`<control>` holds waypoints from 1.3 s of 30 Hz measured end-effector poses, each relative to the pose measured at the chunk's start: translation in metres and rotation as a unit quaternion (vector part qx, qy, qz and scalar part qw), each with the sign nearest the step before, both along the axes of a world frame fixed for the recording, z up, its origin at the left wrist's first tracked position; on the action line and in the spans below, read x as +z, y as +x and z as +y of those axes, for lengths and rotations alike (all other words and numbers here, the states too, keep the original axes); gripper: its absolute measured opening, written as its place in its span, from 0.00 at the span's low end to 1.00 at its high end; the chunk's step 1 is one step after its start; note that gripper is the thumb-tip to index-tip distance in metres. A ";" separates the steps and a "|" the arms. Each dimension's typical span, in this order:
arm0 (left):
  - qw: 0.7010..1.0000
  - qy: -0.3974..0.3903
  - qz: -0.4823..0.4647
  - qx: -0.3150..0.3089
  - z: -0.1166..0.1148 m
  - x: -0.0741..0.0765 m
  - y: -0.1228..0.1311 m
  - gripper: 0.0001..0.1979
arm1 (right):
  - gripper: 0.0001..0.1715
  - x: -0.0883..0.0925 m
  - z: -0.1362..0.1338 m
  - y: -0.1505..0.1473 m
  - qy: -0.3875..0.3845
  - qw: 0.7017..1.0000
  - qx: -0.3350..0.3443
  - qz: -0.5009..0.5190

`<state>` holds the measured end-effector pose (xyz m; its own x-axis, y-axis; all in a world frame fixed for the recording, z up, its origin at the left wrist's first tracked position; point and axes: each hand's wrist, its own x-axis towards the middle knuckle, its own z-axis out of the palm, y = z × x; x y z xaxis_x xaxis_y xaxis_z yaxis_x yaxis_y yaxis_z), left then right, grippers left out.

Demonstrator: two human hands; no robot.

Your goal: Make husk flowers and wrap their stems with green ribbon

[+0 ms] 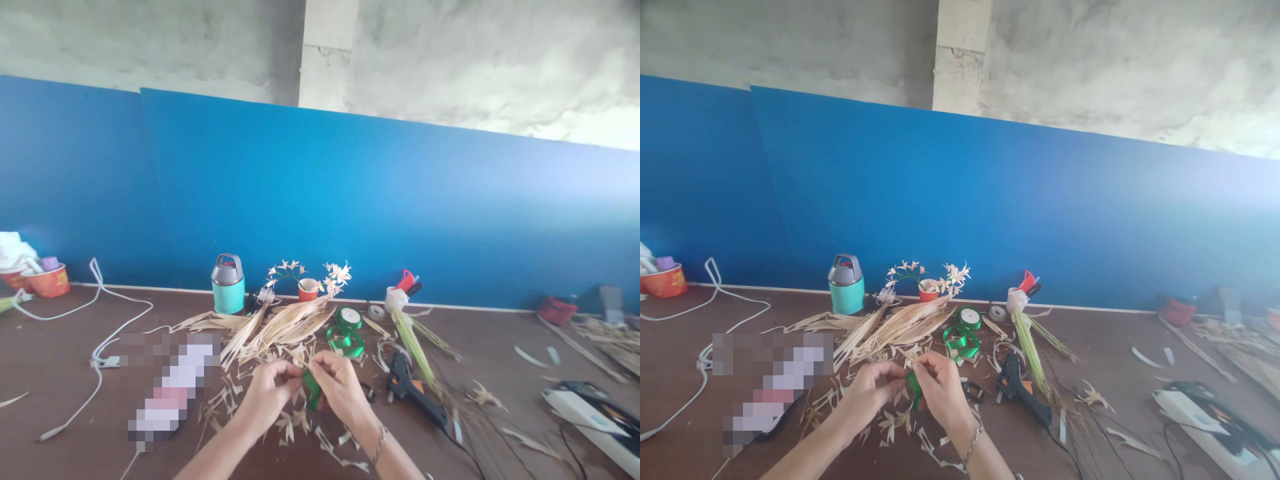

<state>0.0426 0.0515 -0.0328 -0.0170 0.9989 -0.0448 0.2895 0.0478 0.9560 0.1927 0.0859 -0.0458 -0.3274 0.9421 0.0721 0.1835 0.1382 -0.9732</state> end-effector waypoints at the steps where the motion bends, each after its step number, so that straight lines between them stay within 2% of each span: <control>1: 1.000 0.000 -0.002 0.000 0.000 0.000 0.000 0.11 | 0.16 0.000 0.000 0.000 0.000 1.000 0.000 0.000; 20: 1.000 -0.006 -0.016 0.008 0.000 0.001 -0.001 0.09 | 0.18 -0.003 0.002 0.001 0.000 1.000 0.006 -0.002; 22: 0.999 -0.022 -0.039 0.028 0.003 -0.003 -0.002 0.08 | 0.18 0.001 0.007 0.008 0.021 1.000 -0.014 0.000; 25: 0.993 -0.043 -0.096 0.060 0.008 -0.011 -0.006 0.10 | 0.17 0.012 0.017 0.029 0.071 0.993 -0.094 -0.032; 26: 0.990 -0.046 -0.114 0.067 0.009 -0.013 -0.007 0.11 | 0.16 0.017 0.020 0.037 0.082 0.987 -0.121 -0.067; 28: 0.986 -0.047 -0.137 0.079 0.011 -0.017 -0.010 0.11 | 0.11 0.023 0.023 0.054 0.097 0.966 -0.133 -0.201; 32: 0.983 -0.053 -0.149 0.091 0.012 -0.016 -0.013 0.11 | 0.08 0.025 0.011 0.069 0.097 0.892 -0.051 -0.438; 33: 0.982 -0.054 -0.152 0.094 0.012 -0.014 -0.014 0.11 | 0.09 0.023 0.007 0.068 0.092 0.874 -0.029 -0.475; 36: 0.979 -0.052 -0.163 0.110 0.011 -0.009 -0.015 0.11 | 0.23 0.018 -0.004 0.060 0.089 0.829 0.011 -0.552; 39: 0.975 -0.049 -0.176 0.124 0.012 -0.007 -0.016 0.12 | 0.26 0.017 -0.005 0.055 0.100 0.821 0.015 -0.562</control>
